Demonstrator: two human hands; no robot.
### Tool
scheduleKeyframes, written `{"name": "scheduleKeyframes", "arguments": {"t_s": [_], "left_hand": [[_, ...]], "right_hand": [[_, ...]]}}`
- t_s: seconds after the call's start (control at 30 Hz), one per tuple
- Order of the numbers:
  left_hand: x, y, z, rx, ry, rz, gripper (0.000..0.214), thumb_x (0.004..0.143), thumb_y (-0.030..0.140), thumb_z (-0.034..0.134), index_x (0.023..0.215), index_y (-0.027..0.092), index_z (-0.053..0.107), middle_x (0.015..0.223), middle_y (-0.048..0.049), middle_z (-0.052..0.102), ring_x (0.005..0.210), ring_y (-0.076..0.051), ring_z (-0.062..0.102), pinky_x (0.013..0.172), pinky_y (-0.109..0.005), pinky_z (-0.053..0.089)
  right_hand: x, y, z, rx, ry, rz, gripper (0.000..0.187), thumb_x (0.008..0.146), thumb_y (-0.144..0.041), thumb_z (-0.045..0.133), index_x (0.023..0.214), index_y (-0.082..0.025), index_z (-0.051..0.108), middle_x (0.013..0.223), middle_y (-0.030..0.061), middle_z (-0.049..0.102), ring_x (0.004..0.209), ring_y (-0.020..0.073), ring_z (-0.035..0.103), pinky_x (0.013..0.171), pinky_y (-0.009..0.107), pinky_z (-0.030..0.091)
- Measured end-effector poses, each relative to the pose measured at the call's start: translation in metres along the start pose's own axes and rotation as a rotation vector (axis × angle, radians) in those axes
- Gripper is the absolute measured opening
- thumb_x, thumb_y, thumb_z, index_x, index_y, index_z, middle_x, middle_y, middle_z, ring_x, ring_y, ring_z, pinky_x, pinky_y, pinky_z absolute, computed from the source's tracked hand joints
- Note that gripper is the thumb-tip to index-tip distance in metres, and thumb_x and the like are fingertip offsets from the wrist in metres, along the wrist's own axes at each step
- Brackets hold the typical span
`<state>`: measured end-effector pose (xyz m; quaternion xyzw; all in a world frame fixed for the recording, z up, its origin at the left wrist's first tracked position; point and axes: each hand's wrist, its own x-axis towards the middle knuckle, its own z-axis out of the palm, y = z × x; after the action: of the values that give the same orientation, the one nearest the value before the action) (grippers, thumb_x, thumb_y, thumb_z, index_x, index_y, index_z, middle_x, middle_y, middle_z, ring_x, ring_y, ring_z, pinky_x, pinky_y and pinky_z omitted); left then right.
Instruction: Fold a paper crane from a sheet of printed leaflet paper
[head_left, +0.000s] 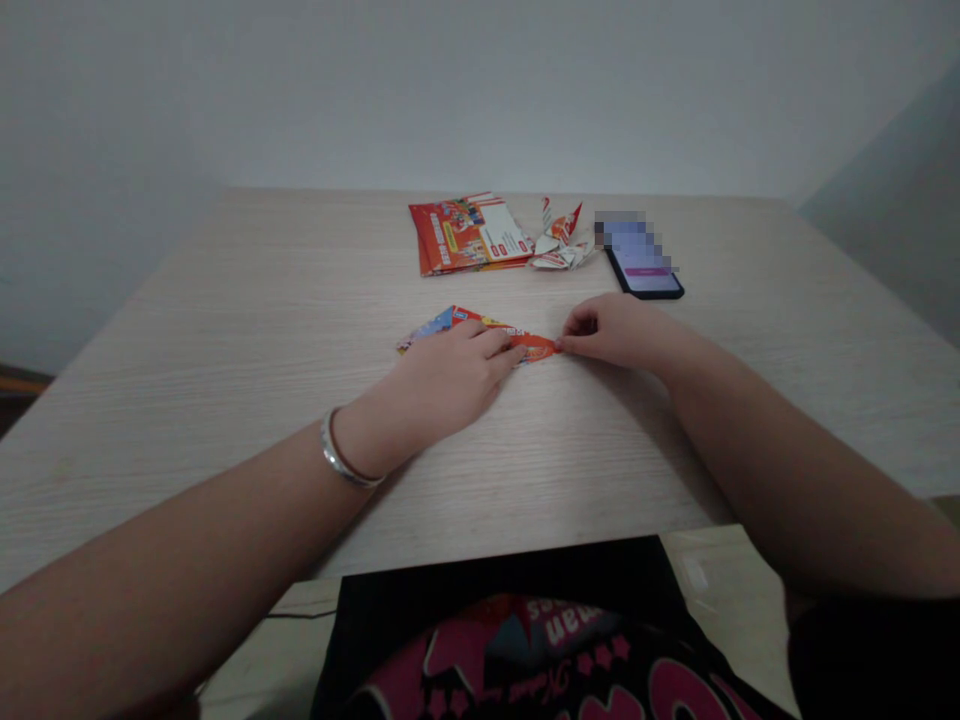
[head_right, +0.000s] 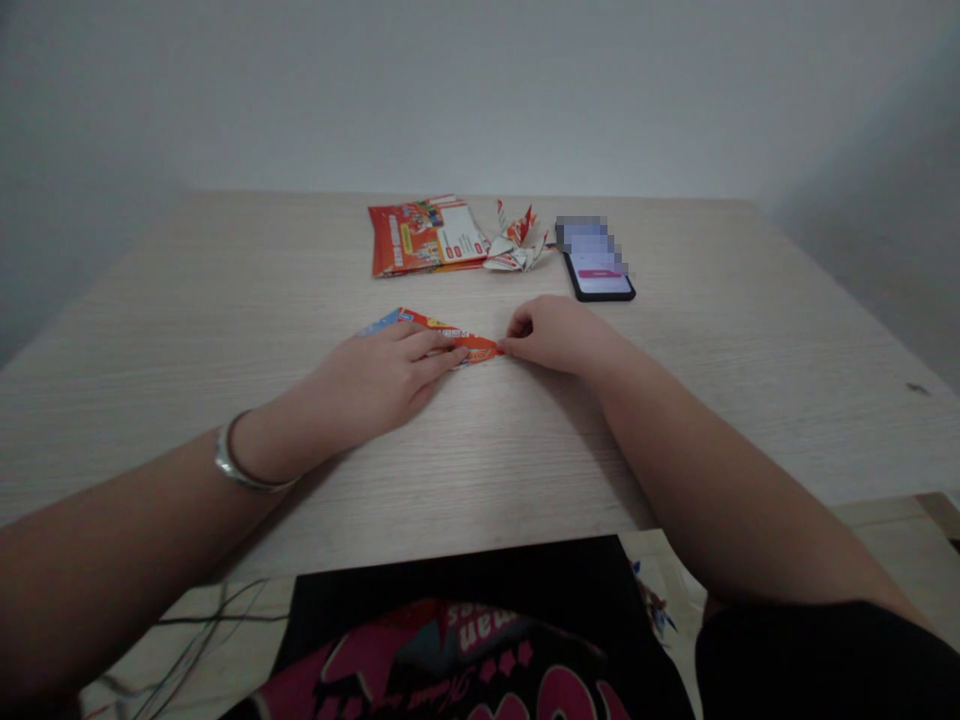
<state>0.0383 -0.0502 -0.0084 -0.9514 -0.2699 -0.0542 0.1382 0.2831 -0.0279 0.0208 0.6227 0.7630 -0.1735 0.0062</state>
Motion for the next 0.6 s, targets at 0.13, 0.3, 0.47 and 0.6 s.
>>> {"name": "scheduleKeyframes", "arguments": {"t_s": [0.13, 0.3, 0.47, 0.6], "left_hand": [[0.000, -0.001, 0.001, -0.028, 0.013, -0.002, 0.039, 0.108, 0.020, 0.049, 0.141, 0.015, 0.069, 0.130, -0.0145, 0.074, 0.107, -0.026, 0.069, 0.095, -0.041, 0.055], [0.000, -0.001, 0.000, -0.022, 0.000, -0.011, 0.040, 0.108, 0.019, 0.050, 0.143, 0.015, 0.068, 0.133, -0.0146, 0.073, 0.108, -0.026, 0.069, 0.097, -0.041, 0.056], [0.001, 0.001, -0.002, -0.013, 0.019, 0.008, 0.037, 0.108, 0.018, 0.050, 0.138, 0.012, 0.071, 0.130, -0.0151, 0.074, 0.107, -0.026, 0.070, 0.097, -0.040, 0.056], [0.001, 0.001, -0.004, -0.017, 0.010, 0.003, 0.037, 0.108, 0.018, 0.050, 0.137, 0.012, 0.071, 0.130, -0.0144, 0.074, 0.107, -0.026, 0.069, 0.097, -0.040, 0.057]], "right_hand": [[0.000, -0.001, -0.001, -0.050, -0.019, 0.000, 0.024, 0.098, -0.038, 0.065, 0.097, -0.021, 0.083, 0.095, 0.0082, 0.082, 0.081, 0.0212, 0.071, 0.071, 0.032, 0.049], [0.001, 0.001, -0.001, -0.071, -0.035, -0.018, 0.026, 0.099, -0.037, 0.063, 0.099, -0.020, 0.082, 0.096, 0.0091, 0.082, 0.081, 0.0219, 0.071, 0.072, 0.033, 0.049], [0.002, 0.009, -0.007, -0.100, -0.080, -0.008, 0.023, 0.097, -0.033, 0.062, 0.096, -0.020, 0.082, 0.093, 0.0087, 0.082, 0.081, 0.0223, 0.071, 0.073, 0.034, 0.050], [0.005, 0.021, -0.009, -0.072, -0.066, -0.002, 0.021, 0.095, -0.032, 0.062, 0.098, -0.020, 0.080, 0.096, 0.0088, 0.081, 0.083, 0.0223, 0.072, 0.074, 0.033, 0.052]]}}
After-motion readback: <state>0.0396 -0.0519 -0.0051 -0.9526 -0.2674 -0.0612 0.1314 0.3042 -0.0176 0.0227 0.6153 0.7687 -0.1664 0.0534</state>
